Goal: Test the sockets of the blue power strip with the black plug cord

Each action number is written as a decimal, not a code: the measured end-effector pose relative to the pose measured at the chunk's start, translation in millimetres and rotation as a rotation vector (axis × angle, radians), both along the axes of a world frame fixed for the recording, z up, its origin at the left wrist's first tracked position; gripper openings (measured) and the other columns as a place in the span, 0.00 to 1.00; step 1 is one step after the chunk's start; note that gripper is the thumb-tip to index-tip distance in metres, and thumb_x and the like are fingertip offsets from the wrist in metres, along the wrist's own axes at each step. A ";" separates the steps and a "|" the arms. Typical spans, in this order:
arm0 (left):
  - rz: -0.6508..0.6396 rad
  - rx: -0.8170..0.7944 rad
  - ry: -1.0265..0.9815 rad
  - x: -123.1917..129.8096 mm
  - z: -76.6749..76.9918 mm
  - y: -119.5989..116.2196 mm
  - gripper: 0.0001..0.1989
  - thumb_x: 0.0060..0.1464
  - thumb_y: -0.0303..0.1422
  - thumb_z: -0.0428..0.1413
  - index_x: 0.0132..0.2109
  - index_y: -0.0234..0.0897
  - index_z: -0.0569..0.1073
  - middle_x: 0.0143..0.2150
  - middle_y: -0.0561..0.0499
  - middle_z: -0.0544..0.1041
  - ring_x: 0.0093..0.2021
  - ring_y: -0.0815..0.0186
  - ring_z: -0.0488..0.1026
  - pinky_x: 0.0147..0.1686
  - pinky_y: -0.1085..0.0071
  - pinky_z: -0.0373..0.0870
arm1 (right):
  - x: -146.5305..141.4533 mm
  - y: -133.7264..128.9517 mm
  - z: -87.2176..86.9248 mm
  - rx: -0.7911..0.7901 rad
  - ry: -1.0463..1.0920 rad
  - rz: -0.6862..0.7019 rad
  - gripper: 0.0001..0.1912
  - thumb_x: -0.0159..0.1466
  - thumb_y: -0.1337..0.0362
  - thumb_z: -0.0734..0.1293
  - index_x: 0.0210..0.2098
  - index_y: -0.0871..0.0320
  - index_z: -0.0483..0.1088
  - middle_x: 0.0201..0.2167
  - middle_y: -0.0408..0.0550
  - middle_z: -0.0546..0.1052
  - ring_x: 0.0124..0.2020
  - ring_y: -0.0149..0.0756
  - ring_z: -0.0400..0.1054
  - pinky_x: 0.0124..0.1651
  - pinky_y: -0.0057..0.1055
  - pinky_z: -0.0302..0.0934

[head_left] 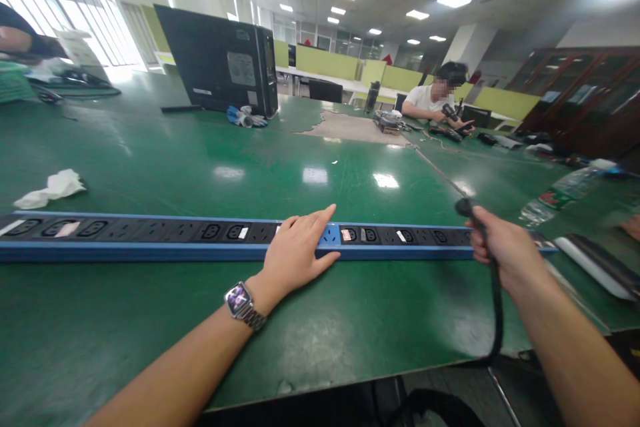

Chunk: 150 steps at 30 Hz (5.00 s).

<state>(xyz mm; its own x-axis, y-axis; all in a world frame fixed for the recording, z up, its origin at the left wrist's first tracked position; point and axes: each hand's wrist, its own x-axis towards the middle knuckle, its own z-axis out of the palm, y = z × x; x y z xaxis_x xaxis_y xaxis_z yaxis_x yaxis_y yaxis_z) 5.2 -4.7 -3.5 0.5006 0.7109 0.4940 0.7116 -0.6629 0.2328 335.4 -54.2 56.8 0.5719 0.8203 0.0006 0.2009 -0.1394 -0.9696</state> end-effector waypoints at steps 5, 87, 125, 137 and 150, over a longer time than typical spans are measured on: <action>-0.168 0.115 -0.115 -5.5 8.4 -3.2 0.27 0.62 0.38 0.52 0.67 0.44 0.58 0.61 0.43 0.69 0.59 0.57 0.68 0.55 0.61 0.67 | -139.2 -10.1 10.4 -0.121 0.023 0.751 0.15 0.60 0.55 0.67 0.25 0.61 0.72 0.19 0.43 0.71 0.15 0.25 0.61 0.16 0.21 0.52; 0.010 0.015 0.013 -3.6 -2.0 3.7 0.28 0.56 0.42 0.59 0.61 0.38 0.66 0.54 0.43 0.76 0.54 0.54 0.72 0.56 0.53 0.64 | -78.4 4.2 -33.5 -0.277 0.524 0.358 0.20 0.64 0.52 0.61 0.22 0.58 0.63 0.06 0.33 0.57 0.06 0.24 0.48 0.11 0.20 0.41; -0.015 0.037 -0.001 -4.3 -0.9 5.0 0.25 0.55 0.40 0.60 0.58 0.38 0.69 0.53 0.43 0.77 0.54 0.54 0.73 0.55 0.53 0.65 | 59.3 -10.0 -14.7 -0.292 0.189 -0.007 0.22 0.60 0.52 0.68 0.17 0.59 0.63 0.07 0.34 0.52 0.07 0.16 0.43 0.23 0.30 0.27; -0.018 0.025 0.007 -5.4 -1.4 5.2 0.25 0.56 0.41 0.59 0.58 0.38 0.68 0.54 0.43 0.77 0.54 0.54 0.73 0.55 0.53 0.65 | 54.8 -12.0 -27.8 -0.320 0.172 0.027 0.23 0.61 0.51 0.66 0.17 0.57 0.62 0.07 0.35 0.52 0.08 0.19 0.44 0.22 0.30 0.29; -0.144 0.308 -0.005 -8.0 13.8 -10.7 0.21 0.64 0.38 0.50 0.63 0.47 0.63 0.55 0.45 0.73 0.51 0.58 0.72 0.50 0.60 0.66 | -130.6 -23.7 7.7 -0.157 -0.071 0.848 0.17 0.61 0.51 0.67 0.25 0.58 0.69 0.18 0.42 0.71 0.17 0.29 0.64 0.20 0.25 0.57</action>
